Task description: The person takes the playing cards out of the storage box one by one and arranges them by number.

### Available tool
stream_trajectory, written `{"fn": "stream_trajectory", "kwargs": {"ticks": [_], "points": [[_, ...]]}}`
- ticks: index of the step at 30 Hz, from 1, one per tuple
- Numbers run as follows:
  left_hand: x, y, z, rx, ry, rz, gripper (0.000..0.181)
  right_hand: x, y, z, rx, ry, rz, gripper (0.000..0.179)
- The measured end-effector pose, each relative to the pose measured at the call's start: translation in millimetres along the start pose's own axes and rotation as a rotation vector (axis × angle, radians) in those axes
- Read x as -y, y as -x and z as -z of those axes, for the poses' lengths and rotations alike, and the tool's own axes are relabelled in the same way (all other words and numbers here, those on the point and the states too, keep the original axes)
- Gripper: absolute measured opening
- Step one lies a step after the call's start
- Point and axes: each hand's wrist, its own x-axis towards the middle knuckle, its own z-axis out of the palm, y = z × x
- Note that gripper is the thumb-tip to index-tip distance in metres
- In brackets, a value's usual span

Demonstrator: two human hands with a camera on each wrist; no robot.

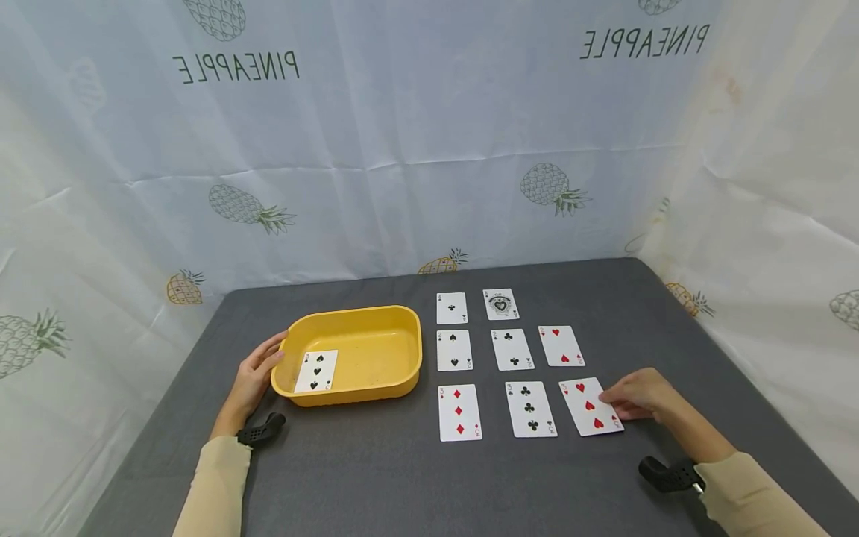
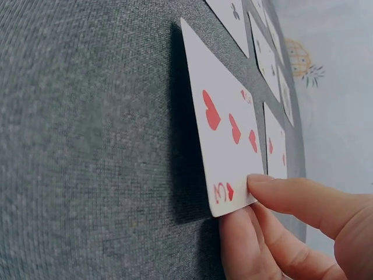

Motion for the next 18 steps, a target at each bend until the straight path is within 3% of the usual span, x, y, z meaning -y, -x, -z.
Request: {"fn": "stream_trajectory", "kwargs": {"ticks": [10, 18], "points": [[-0.1, 0.1, 0.2, -0.003, 0.002, 0.005, 0.052, 1, 1.2, 2, 0.004, 0.004, -0.007, 0.020], [1.2, -0.9, 0.7, 0.006, 0.008, -0.008, 0.052, 15, 3.6, 4, 0.053, -0.033, 0.030, 0.017]]}}
